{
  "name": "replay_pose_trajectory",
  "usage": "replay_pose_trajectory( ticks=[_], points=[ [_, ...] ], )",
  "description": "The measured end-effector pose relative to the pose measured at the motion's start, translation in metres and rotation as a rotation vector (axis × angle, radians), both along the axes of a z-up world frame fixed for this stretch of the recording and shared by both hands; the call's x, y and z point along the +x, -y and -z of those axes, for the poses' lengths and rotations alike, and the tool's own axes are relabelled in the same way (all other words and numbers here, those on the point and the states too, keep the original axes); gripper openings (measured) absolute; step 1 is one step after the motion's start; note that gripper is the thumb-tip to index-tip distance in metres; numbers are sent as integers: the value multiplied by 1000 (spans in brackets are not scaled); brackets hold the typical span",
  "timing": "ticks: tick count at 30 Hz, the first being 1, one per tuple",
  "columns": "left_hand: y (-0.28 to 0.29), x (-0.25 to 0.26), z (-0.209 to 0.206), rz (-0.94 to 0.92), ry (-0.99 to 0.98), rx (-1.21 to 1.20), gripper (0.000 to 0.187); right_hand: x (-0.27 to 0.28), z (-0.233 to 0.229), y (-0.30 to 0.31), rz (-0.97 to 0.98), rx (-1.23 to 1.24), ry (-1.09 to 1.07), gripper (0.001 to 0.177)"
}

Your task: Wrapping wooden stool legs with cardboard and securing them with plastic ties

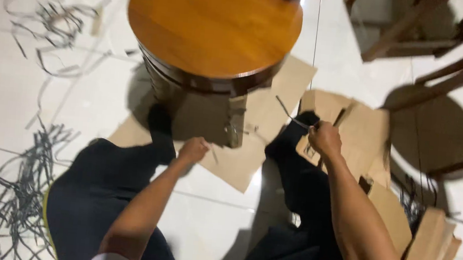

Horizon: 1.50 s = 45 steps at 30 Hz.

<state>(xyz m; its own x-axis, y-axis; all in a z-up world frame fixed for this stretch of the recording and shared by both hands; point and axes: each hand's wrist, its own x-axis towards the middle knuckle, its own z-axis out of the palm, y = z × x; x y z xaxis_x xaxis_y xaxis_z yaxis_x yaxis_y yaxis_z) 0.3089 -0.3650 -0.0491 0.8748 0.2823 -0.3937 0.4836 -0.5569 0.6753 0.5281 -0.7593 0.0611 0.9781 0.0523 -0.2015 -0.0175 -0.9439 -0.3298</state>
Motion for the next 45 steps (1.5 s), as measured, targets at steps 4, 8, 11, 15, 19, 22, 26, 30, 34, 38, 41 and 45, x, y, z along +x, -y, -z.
replay_pose_trajectory(
  ticks=[4, 8, 11, 15, 19, 22, 26, 30, 34, 38, 41, 45],
  points=[
    [-21, 9, 17, -119, -119, 114, 15, -8, 25, -32, -134, -21, -10, 29],
    [-19, 60, 50, -48, -155, 271, 17, -26, 70, -108, -121, 216, 6, 24],
    [-14, 96, 88, 72, -224, 285, 29, -30, 106, -144, -44, 414, -75, 22],
    [2, 153, 125, 860, -354, 161, 35, -27, 124, -170, -23, 658, -187, 21],
    [10, 181, 159, 1981, -393, -38, 37, -32, 121, -189, -41, 874, -257, 22],
    [-4, 136, 173, 289, 268, -276, 77, -42, 123, -192, -128, 999, -270, 36],
    [5, 107, 187, -138, -274, 2, 55, -39, 150, -182, -102, 878, -252, 26],
    [26, 79, 130, -280, 112, -21, 20, -58, 158, -168, -11, 768, -177, 16],
    [49, 56, 89, -350, 232, -44, 22, -100, 124, -168, 71, 759, -160, 18],
    [65, 57, 109, -495, 197, -286, 13, -126, 122, -176, 209, 770, -236, 17],
    [75, 44, 95, -526, 205, -288, 13, -141, 130, -181, 255, 790, -295, 16],
    [71, 38, 75, -492, 128, -212, 14, -149, 142, -176, 256, 773, -340, 17]
  ],
)
